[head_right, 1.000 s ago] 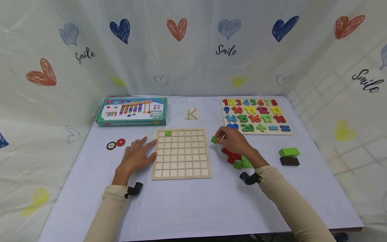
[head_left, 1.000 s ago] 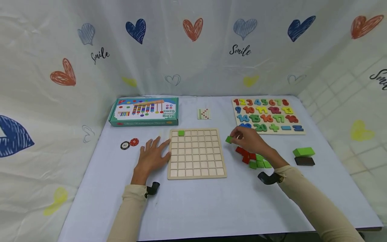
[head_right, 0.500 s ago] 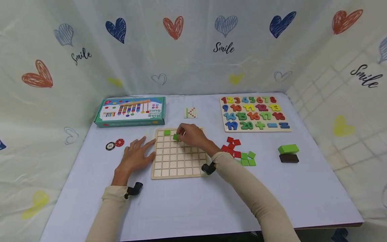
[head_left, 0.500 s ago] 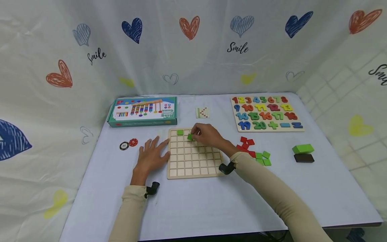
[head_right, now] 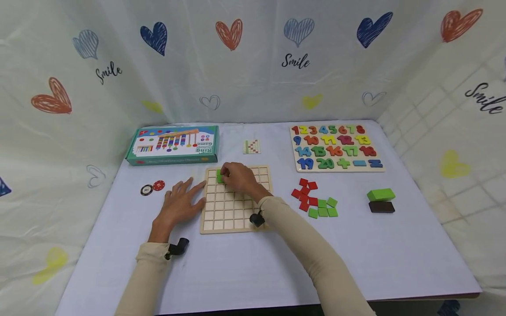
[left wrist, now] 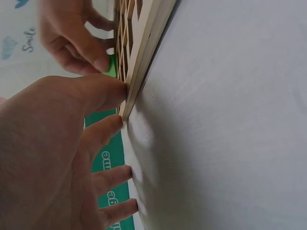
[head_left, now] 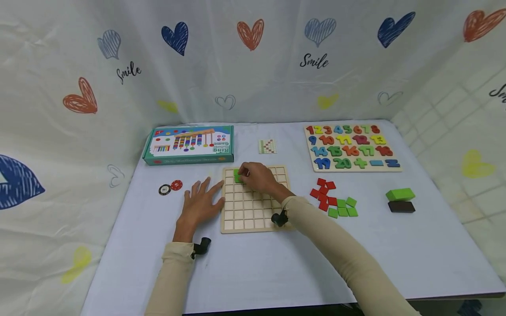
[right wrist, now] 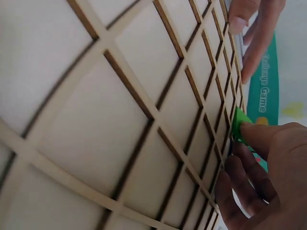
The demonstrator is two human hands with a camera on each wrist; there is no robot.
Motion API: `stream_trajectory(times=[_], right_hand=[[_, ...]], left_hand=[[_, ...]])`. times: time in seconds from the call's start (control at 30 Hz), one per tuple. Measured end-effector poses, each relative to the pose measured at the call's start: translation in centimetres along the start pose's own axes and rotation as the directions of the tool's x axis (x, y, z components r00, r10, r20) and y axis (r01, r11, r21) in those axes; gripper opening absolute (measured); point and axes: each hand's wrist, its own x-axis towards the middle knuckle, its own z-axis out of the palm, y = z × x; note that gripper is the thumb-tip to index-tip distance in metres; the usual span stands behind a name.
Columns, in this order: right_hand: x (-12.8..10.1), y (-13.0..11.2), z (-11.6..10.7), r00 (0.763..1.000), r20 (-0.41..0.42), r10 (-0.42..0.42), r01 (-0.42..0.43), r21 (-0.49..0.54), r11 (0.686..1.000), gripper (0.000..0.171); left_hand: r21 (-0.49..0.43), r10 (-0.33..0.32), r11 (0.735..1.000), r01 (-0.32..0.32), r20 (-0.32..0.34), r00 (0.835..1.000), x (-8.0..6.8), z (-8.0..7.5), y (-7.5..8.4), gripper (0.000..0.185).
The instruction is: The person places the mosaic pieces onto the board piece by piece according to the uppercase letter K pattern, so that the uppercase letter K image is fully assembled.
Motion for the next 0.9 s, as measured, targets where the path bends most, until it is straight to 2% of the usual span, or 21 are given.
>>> stream_trajectory(times=[0.27,0.53,0.7,0.9], right_hand=[[-0.22,-0.06,0.71,1.000,0.001,-0.020,0.020,-0.041,0.999,0.023],[-0.49,-0.37,0.69,0.999,-0.024,-0.048,0.047,-0.056,0.997,0.018],[-0.60,-0.28,0.75,0.997,-0.029,-0.078,0.075,-0.101,0.992,0.016],[-0.91,0.25,0.49,0.996,-0.047,-0.074,0.072,-0.045,0.996,0.016]], left_hand=[[0.006,0.004,1.000,-0.004,-0.003,1.000,0.03,-0.03,0.05,0.063],[-0.001,-0.002,1.000,0.002,0.000,1.000,-0.11,0.01,-0.02,0.063],[-0.002,-0.004,1.000,0.004,0.003,1.000,-0.18,0.05,-0.01,0.063],[-0.007,-0.003,1.000,0.003,0.003,1.000,-0.16,0.01,0.10,0.064]])
